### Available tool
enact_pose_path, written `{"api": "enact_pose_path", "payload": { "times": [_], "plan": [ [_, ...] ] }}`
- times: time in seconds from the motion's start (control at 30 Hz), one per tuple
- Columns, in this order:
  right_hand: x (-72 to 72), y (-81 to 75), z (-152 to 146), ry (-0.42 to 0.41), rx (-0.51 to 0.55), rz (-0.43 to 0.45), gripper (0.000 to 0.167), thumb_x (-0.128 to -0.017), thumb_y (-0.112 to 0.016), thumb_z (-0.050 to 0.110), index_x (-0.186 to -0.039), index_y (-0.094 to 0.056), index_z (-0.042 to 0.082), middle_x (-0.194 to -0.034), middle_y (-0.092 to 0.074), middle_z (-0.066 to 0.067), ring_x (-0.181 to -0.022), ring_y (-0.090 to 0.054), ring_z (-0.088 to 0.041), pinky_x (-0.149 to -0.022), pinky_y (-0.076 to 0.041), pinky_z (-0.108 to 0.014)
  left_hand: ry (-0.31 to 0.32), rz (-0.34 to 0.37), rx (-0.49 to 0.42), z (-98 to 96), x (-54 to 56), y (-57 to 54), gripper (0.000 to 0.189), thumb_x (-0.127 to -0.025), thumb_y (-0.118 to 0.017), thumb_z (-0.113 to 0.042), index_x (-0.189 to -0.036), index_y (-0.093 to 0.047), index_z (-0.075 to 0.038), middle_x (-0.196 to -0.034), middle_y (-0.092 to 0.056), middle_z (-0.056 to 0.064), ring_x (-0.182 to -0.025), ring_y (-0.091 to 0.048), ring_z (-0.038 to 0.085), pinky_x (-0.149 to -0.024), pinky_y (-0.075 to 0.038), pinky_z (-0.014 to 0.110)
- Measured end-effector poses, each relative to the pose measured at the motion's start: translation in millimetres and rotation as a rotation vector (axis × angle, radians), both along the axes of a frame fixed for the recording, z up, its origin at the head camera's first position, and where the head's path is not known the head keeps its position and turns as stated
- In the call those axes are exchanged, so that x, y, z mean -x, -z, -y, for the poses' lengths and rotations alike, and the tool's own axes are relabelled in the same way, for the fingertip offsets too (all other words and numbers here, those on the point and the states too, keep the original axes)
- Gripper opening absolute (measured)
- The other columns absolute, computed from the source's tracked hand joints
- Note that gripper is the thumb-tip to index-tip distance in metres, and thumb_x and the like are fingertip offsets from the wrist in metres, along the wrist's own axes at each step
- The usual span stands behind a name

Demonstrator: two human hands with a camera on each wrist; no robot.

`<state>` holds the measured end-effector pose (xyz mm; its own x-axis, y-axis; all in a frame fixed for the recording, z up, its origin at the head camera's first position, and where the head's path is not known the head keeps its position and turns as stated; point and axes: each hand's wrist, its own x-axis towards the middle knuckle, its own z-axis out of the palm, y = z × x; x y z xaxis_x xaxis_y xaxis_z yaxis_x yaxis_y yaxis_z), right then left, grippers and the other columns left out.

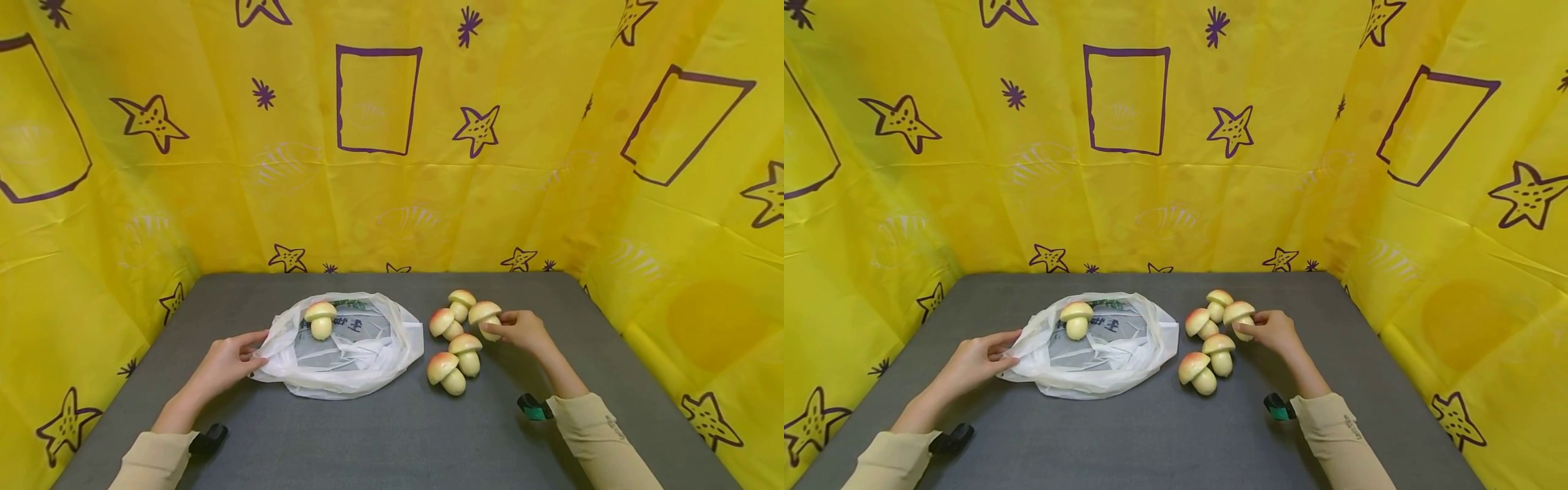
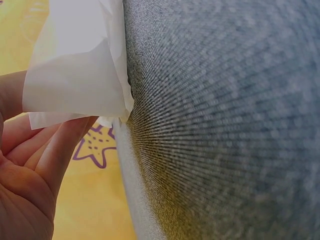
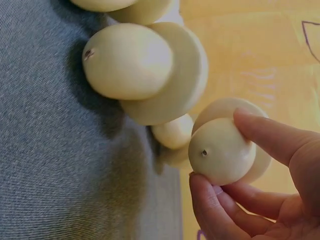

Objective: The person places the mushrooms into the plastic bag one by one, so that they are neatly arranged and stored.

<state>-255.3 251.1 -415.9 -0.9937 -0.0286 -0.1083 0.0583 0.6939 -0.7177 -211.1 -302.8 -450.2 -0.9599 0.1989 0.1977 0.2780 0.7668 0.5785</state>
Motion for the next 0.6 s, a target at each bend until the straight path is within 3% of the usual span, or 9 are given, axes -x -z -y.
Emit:
{"api": "enact_pose_path", "payload": {
  "times": [0.6],
  "plan": [
    [-10.2,-23.0,19.5,-0.042,-0.020,-0.058,0.056,-0.082,-0.071,0.045,-0.112,-0.068,-0.002,-0.101,-0.071,-0.016,-0.081,-0.069,-0.029,-0.070,-0.054,-0.033,-0.008,-0.005,-0.012,-1.8,-1.2,0.6,0.050,-0.078,-0.076,-0.012,-0.125,-0.061,-0.001,-0.110,-0.067,0.022,-0.085,-0.070,0.025,-0.068,-0.058,0.033]
  ]
}}
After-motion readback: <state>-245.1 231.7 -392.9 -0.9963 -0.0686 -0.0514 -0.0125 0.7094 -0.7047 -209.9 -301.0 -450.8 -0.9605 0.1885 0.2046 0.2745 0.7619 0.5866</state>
